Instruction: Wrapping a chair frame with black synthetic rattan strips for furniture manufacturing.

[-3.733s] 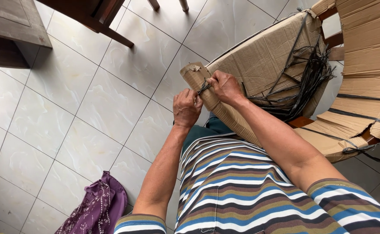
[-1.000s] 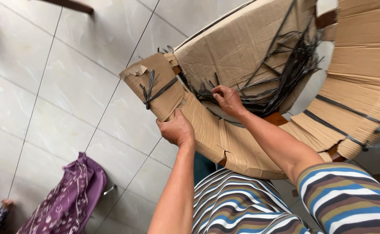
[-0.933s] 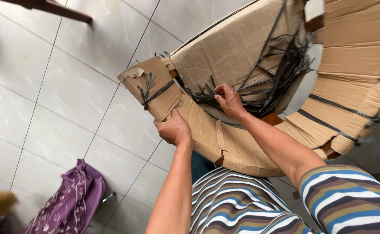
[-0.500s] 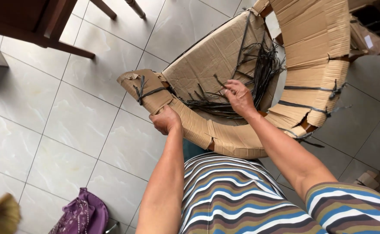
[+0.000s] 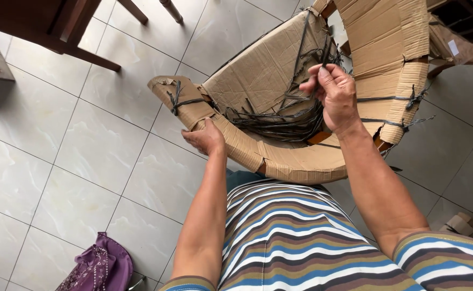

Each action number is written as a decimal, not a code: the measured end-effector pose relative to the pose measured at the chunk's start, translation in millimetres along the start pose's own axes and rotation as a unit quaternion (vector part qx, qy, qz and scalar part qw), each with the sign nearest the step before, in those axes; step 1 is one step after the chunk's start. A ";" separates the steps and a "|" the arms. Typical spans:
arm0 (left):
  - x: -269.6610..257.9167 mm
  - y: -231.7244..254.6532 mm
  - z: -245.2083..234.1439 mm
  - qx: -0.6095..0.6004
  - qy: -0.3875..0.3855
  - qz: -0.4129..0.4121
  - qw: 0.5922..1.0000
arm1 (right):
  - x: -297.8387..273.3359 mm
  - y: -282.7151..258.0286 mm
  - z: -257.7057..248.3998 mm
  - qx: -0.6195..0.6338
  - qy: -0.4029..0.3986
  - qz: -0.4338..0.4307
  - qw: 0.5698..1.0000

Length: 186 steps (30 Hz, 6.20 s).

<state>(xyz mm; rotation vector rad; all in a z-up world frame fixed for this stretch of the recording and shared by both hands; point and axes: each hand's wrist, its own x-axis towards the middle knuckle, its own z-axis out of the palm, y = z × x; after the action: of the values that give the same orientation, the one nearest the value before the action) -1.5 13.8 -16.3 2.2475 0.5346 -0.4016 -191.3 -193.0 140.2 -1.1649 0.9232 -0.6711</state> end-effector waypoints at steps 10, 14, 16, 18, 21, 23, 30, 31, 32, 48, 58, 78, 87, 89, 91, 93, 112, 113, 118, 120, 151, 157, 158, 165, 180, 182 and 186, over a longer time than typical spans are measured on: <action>-139.8 31.9 -55.3 -0.204 -0.399 0.225 0.865 | -51.9 54.9 52.7 -0.301 -0.277 -0.025 0.912; -101.2 16.2 -57.1 -0.209 -0.341 0.166 0.901 | -54.3 43.7 44.9 -0.299 -0.296 -0.015 0.907; -88.5 14.0 -66.6 -0.201 -0.323 0.145 0.913 | -53.5 35.0 31.8 -0.312 -0.302 -0.016 0.901; -80.7 16.4 -76.5 -0.258 -0.322 0.109 0.904 | -49.2 36.1 15.6 -0.337 -0.288 0.030 0.896; -98.5 28.4 -96.0 -0.149 -0.406 0.252 0.866 | -48.0 36.6 11.9 -0.354 -0.304 0.032 0.884; -104.2 28.2 -89.8 -0.103 -0.446 0.273 0.846 | -49.8 36.3 15.9 -0.362 -0.324 0.029 0.873; -90.0 5.6 -81.8 0.069 -0.511 0.284 0.808 | -48.8 45.0 6.3 -0.391 -0.359 0.067 0.845; -92.2 5.7 -85.8 0.069 -0.511 0.283 0.809 | -49.3 40.6 2.2 -0.391 -0.361 0.068 0.844; -92.7 7.3 -90.0 0.087 -0.499 0.294 0.811 | -48.4 36.4 -0.3 -0.391 -0.366 0.083 0.840; -27.5 -44.1 -129.1 -0.001 -0.331 0.013 0.943 | 18.9 135.3 -27.7 -0.449 -0.135 0.103 0.877; 8.3 -110.7 -63.7 0.055 -0.355 -0.092 0.929 | 58.6 288.9 34.6 -0.552 -0.291 0.180 0.761; 78.4 -204.5 -49.8 0.089 -0.420 -0.071 0.900 | 67.4 360.6 82.5 -0.358 -0.429 0.327 0.762; 71.2 -133.1 -12.3 0.087 -0.420 -0.051 0.902 | 73.6 346.7 85.5 -0.279 -0.369 0.489 0.740; 71.9 -128.1 -10.9 0.087 -0.425 -0.045 0.900 | 74.2 352.6 81.3 -0.279 -0.376 0.496 0.732; 75.9 -123.3 -10.3 0.088 -0.428 -0.036 0.899 | 76.0 364.6 76.7 -0.278 -0.383 0.500 0.726; 81.3 -118.6 -8.7 0.091 -0.434 -0.024 0.896 | 78.5 380.9 67.7 -0.279 -0.384 0.506 0.721; 73.8 -64.7 -115.3 0.257 -0.431 0.136 0.854 | 100.3 172.1 115.8 -0.621 -0.485 0.176 0.590; 64.4 -49.0 -127.0 0.245 -0.439 0.135 0.854 | 98.1 158.8 114.0 -0.621 -0.474 0.178 0.598; 11.6 1.0 -164.0 0.184 -0.438 0.134 0.870 | 74.2 108.7 97.6 -0.633 -0.436 0.186 0.612; -7.7 20.0 -173.3 0.135 -0.435 0.145 0.878 | 61.8 92.4 88.9 -0.629 -0.398 0.175 0.644; -16.5 -21.2 -85.0 0.011 -0.328 0.425 0.844 | -72.5 66.4 139.9 -0.239 -0.217 0.010 0.946; -19.2 -22.4 -71.7 -0.051 -0.287 0.227 0.929 | -80.5 67.2 128.8 -0.223 -0.124 0.051 0.966; -22.8 -20.4 -71.0 -0.046 -0.289 0.238 0.926 | -83.0 67.7 126.5 -0.283 -0.156 0.040 0.945; -10.3 -65.7 -46.6 -0.042 -0.328 0.335 0.882 | -80.2 64.9 145.1 -0.376 -0.300 -0.023 0.877; -13.9 -34.4 -58.9 -0.032 -0.316 0.270 0.909 | -49.6 78.5 110.2 -0.418 -0.323 -0.111 0.842; -7.6 -32.1 -59.0 -0.019 -0.314 0.272 0.910 | -47.3 86.5 102.7 -0.440 -0.301 -0.119 0.838; 17.5 -44.5 -47.1 -0.007 -0.331 0.245 0.911 | -47.5 96.1 94.3 -0.513 -0.268 -0.098 0.810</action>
<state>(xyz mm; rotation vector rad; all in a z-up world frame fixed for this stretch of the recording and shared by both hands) -3.0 80.8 -21.1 1.9674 -0.3725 -0.8334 -133.1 -82.3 71.2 -2.2925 0.6491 0.1058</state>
